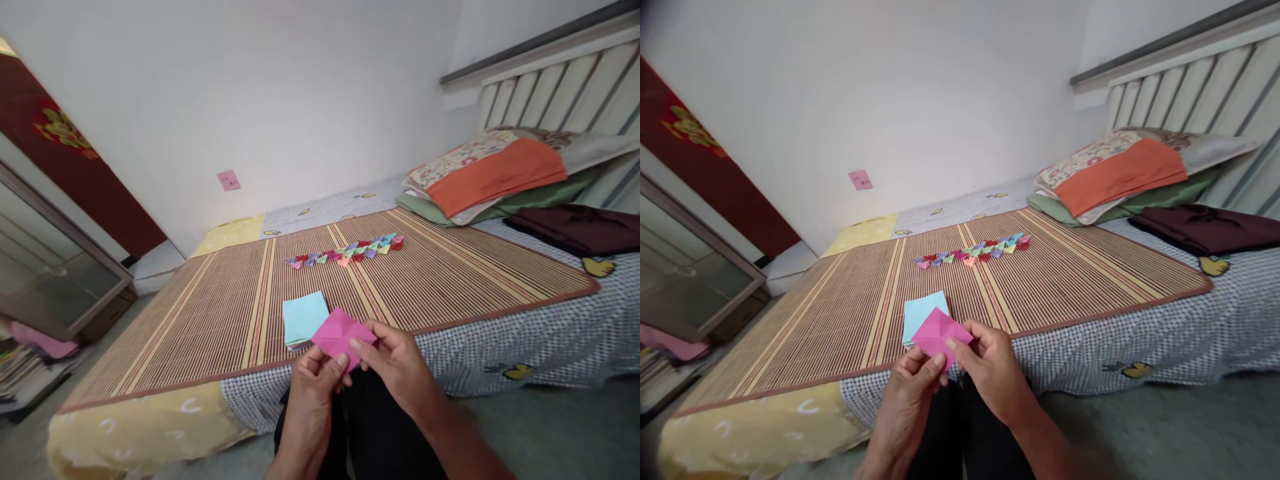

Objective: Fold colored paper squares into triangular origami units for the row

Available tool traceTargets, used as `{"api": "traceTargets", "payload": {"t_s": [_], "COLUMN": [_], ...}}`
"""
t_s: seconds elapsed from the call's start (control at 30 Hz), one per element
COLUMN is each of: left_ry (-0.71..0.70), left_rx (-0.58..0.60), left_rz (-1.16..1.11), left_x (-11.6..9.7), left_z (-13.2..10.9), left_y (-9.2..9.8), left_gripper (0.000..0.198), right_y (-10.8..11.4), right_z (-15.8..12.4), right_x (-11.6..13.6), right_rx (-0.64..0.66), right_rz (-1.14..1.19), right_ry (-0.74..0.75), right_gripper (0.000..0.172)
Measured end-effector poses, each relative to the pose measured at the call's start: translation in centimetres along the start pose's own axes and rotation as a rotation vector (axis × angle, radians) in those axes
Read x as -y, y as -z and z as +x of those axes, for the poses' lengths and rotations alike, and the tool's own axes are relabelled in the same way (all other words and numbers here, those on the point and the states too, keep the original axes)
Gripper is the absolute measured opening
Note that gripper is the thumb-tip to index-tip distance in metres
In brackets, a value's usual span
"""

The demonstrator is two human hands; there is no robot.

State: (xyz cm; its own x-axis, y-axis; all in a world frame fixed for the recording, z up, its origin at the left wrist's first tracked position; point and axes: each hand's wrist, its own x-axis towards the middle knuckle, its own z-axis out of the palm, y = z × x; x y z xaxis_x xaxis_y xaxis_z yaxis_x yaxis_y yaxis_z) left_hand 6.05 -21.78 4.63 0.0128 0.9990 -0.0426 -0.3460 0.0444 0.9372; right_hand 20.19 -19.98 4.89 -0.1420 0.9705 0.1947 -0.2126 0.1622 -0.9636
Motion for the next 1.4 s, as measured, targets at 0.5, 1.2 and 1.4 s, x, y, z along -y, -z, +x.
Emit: {"api": "traceTargets", "payload": {"t_s": [0.5,1.2,1.4], "left_ry": [0.058,0.073,-0.028], "left_rx": [0.062,0.125,0.028], "left_rz": [0.22,0.094,0.233], "left_x": [-1.8,-3.2,-3.0], "left_z": [-0.4,-0.7,-0.9], "left_y": [0.8,2.1,1.5], "left_gripper": [0.049,0.028,0.025], "right_y": [1.0,0.0,-0.3], "right_z": [-0.3,-1.3,-1.1], "right_x": [0.8,0.5,0.1], "right_rx": [-0.012,0.055,-0.038], "right_rz": [-0.462,-0.352,-0.369], "right_ry": [0.375,0.387,0.368], "right_gripper": [0.015,0.014,0.016]}}
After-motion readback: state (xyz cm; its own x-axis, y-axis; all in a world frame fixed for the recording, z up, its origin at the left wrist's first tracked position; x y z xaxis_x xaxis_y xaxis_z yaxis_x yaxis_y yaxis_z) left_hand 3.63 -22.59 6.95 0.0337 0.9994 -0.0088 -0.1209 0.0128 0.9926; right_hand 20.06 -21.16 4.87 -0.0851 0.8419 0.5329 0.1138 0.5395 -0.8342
